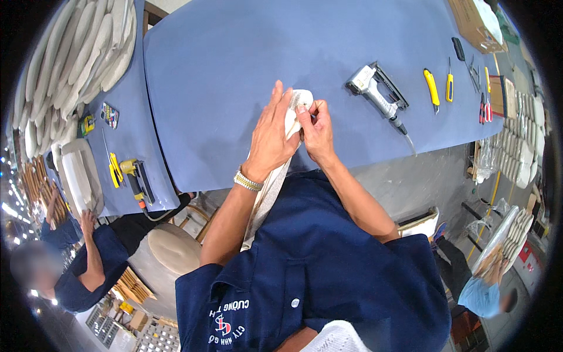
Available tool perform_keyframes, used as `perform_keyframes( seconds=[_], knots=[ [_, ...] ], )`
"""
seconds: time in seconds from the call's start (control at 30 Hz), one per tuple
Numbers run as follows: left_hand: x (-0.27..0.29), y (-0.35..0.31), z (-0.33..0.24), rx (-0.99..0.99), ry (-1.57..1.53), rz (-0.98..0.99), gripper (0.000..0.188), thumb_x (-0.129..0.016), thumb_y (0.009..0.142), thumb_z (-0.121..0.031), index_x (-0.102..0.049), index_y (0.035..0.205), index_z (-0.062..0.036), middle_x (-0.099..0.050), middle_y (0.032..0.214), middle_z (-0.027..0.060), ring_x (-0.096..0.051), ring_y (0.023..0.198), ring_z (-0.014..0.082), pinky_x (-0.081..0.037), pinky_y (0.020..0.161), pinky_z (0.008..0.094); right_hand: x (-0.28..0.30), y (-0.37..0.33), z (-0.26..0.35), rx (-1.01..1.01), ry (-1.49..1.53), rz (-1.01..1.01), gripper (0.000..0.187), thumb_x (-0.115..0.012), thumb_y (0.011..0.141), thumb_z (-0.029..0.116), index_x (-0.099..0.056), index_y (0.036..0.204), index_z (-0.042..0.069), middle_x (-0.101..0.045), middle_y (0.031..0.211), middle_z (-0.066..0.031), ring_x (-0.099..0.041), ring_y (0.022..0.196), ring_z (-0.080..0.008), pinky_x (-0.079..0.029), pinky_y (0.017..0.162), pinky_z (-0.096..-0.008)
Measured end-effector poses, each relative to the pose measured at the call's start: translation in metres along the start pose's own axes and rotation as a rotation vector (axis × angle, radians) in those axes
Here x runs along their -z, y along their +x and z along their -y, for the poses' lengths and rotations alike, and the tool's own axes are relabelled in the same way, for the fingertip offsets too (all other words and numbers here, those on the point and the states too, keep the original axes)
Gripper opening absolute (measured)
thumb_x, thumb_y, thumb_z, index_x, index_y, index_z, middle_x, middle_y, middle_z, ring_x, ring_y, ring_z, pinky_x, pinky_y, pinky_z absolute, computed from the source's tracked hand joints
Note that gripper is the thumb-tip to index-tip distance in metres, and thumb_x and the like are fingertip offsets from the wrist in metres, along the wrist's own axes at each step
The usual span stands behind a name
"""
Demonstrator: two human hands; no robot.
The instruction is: The person covers a foam cushion with fabric, folds and smooths the edges, and uses a staple gun to secure the fabric. They trim excess fabric with a utility knife and repeat the process on multiple cushions.
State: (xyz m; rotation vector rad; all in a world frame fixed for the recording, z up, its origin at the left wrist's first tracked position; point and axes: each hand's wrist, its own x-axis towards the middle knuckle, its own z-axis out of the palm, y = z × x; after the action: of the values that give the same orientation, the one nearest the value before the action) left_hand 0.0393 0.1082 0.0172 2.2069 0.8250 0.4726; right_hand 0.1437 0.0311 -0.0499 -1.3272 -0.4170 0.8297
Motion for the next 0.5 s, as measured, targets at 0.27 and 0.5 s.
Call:
perform_keyframes(
  seconds=[0.27, 0.5],
  knots=[
    [0.000, -0.007, 0.000, 0.017, 0.094, 0.117, 0.071, -0.067, 0.088, -0.005, -0.045, 0.155, -0.0035, -0.053, 0.152, 0.0217, -0.052, 0.141, 0.0357, -0.048, 0.113, 0.0431, 0.009, -0.001, 0.009, -0.187, 0.021, 0.080, 0.024, -0.069, 0.103, 0.021, -0.048, 0.101, 0.010, -0.055, 0.087, 0.0017, -0.050, 0.073, -0.0045, -0.044, 0.061, -0.0229],
    [-0.001, -0.005, -0.004, -0.029, 0.102, 0.061, 0.065, -0.069, 0.087, -0.006, -0.051, 0.150, -0.0019, -0.058, 0.148, 0.0196, -0.055, 0.139, 0.0334, -0.051, 0.111, 0.0421, 0.130, 0.055, 0.031, 0.255, -1.021, -0.093, 0.062, -0.081, 0.089, 0.025, -0.052, 0.138, 0.002, -0.064, 0.124, -0.0182, -0.061, 0.119, -0.0362, -0.051, 0.101, -0.0446]
  ],
)
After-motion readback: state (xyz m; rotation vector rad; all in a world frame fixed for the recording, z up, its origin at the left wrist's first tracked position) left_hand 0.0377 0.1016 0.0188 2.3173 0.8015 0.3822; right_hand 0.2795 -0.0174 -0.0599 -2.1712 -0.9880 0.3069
